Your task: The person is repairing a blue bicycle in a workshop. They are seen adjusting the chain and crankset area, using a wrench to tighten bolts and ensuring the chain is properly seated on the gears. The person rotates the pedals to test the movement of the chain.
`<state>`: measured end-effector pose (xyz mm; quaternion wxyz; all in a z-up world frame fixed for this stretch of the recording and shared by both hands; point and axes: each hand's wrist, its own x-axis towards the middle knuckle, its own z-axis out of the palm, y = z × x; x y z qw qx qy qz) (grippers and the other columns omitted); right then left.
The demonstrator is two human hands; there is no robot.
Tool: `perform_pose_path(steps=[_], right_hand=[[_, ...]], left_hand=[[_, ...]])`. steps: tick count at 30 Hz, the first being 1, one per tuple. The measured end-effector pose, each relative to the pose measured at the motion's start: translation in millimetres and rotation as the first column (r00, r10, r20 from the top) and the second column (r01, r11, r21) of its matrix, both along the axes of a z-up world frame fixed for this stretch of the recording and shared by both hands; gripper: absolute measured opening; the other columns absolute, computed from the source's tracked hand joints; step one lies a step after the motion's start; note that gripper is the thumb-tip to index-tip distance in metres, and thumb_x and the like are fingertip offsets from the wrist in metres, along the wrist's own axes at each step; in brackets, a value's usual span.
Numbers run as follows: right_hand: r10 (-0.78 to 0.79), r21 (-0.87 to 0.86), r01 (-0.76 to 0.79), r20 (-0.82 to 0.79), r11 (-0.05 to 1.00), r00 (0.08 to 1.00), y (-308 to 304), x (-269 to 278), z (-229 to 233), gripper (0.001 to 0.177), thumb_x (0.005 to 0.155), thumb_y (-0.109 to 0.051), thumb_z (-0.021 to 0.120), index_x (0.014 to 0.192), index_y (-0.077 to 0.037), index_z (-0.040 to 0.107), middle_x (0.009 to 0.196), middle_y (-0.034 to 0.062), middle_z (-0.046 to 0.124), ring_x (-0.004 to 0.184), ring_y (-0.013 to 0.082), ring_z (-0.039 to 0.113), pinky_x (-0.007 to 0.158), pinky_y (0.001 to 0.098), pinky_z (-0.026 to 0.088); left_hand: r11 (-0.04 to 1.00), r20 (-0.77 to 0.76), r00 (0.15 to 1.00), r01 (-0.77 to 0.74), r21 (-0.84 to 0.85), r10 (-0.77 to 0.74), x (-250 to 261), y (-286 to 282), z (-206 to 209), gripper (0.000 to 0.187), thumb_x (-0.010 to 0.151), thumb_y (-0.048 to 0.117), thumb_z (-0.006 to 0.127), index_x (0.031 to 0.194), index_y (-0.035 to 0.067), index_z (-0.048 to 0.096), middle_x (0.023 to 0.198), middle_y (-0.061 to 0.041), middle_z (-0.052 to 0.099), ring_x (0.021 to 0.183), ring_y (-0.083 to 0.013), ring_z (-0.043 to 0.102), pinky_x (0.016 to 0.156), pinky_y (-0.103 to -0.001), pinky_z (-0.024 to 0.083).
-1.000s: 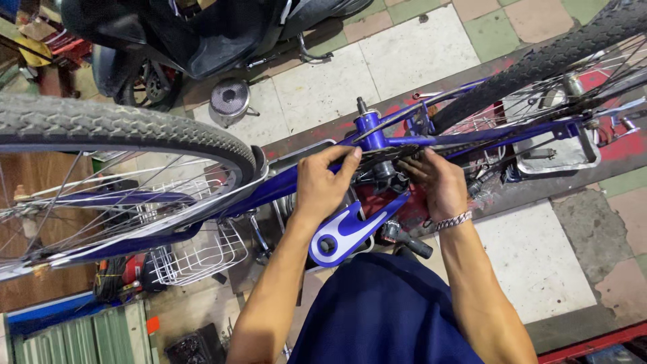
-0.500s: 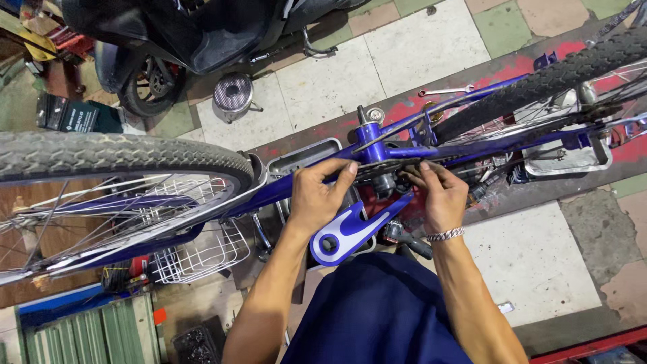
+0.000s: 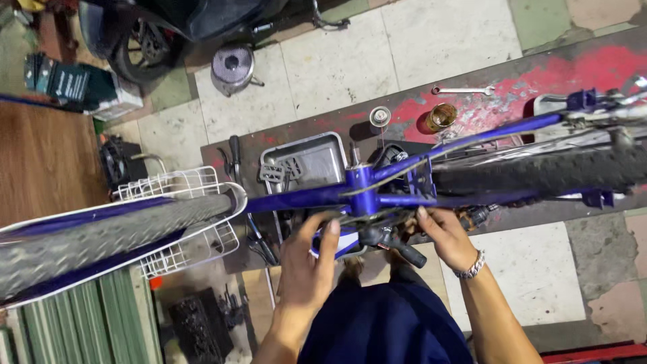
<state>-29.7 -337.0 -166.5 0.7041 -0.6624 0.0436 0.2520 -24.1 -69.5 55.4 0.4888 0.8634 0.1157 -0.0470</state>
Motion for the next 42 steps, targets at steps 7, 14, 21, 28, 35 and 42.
perform_pose_path(steps=[7, 14, 21, 28, 35, 42], right_hand=[[-0.041, 0.406, 0.203, -0.374, 0.891, 0.926, -2.3, -14.2, -31.9, 0.056, 0.105, -0.044, 0.053, 0.12, 0.009, 0.065, 0.112, 0.0148, 0.07, 0.101, 0.0214, 0.063, 0.085, 0.0372, 0.05], [-0.16, -0.089, 0.147, -0.163, 0.985, 0.974, 17.9, -0.5, 14.3, 0.062, 0.101, -0.055, 0.046, 0.099, -0.001, 0.076, 0.091, 0.0044, 0.073, 0.086, 0.0093, 0.062, 0.078, 0.0271, 0.048], [-0.344, -0.096, 0.336, -0.084, 0.937, 0.935, 38.5, -11.3, 19.6, 0.06, 0.103, -0.051, 0.058, 0.067, -0.004, 0.062, 0.06, -0.0043, 0.05, 0.061, 0.005, 0.04, 0.055, 0.0253, 0.031], [-0.424, 0.002, 0.426, -0.103, 0.905, 0.9, 49.5, -7.2, 30.2, 0.055, 0.101, -0.049, 0.061, 0.061, -0.012, 0.054, 0.065, -0.0097, 0.047, 0.062, 0.0031, 0.035, 0.055, 0.0255, 0.026], [-0.452, 0.092, 0.461, -0.1, 0.883, 0.886, 48.3, -16.7, 11.3, 0.049, 0.105, -0.046, 0.061, 0.07, -0.013, 0.054, 0.071, -0.011, 0.044, 0.067, 0.0027, 0.033, 0.06, 0.0236, 0.026], [-0.111, -0.319, 0.234, 0.361, 0.919, 0.926, 41.3, -17.3, 38.3, 0.029, 0.106, -0.024, 0.055, 0.114, 0.003, 0.062, 0.086, 0.0102, 0.063, 0.079, 0.02, 0.058, 0.071, 0.0339, 0.049]], left_hand=[[0.995, 0.037, 0.999, 0.02, 0.093, -0.023, 8.6, -5.5, -6.6, 0.027, 0.102, 0.02, 0.057, 0.112, 0.0, 0.072, 0.099, -0.018, 0.077, 0.084, -0.0278, 0.076, 0.075, -0.036, 0.058], [0.991, 0.045, 0.995, 0.089, 0.101, -0.093, 10.6, -0.7, -11.9, 0.025, 0.102, 0.016, 0.057, 0.111, -0.004, 0.071, 0.092, -0.017, 0.075, 0.079, -0.027, 0.074, 0.071, -0.036, 0.058], [0.992, 0.078, 0.991, 0.102, 0.07, -0.108, 8.2, 2.6, -19.6, 0.023, 0.103, 0.013, 0.058, 0.109, -0.005, 0.07, 0.093, -0.018, 0.074, 0.08, -0.0269, 0.075, 0.071, -0.035, 0.057], [0.985, 0.113, 0.982, 0.14, 0.097, -0.151, 7.8, 7.9, -25.4, 0.022, 0.102, 0.013, 0.058, 0.108, -0.003, 0.071, 0.093, -0.017, 0.074, 0.079, -0.0279, 0.073, 0.072, -0.035, 0.056], [0.989, -0.08, 0.991, 0.112, 0.098, -0.104, 6.7, 8.4, -22.9, 0.028, 0.1, 0.027, 0.061, 0.106, 0.003, 0.076, 0.08, -0.012, 0.073, 0.067, -0.0243, 0.068, 0.063, -0.035, 0.054], [0.996, 0.073, 0.996, 0.04, 0.081, -0.046, -1.1, 4.5, -20.8, 0.033, 0.101, 0.033, 0.061, 0.115, 0.004, 0.073, 0.102, -0.012, 0.077, 0.089, -0.0247, 0.076, 0.079, -0.034, 0.057]])
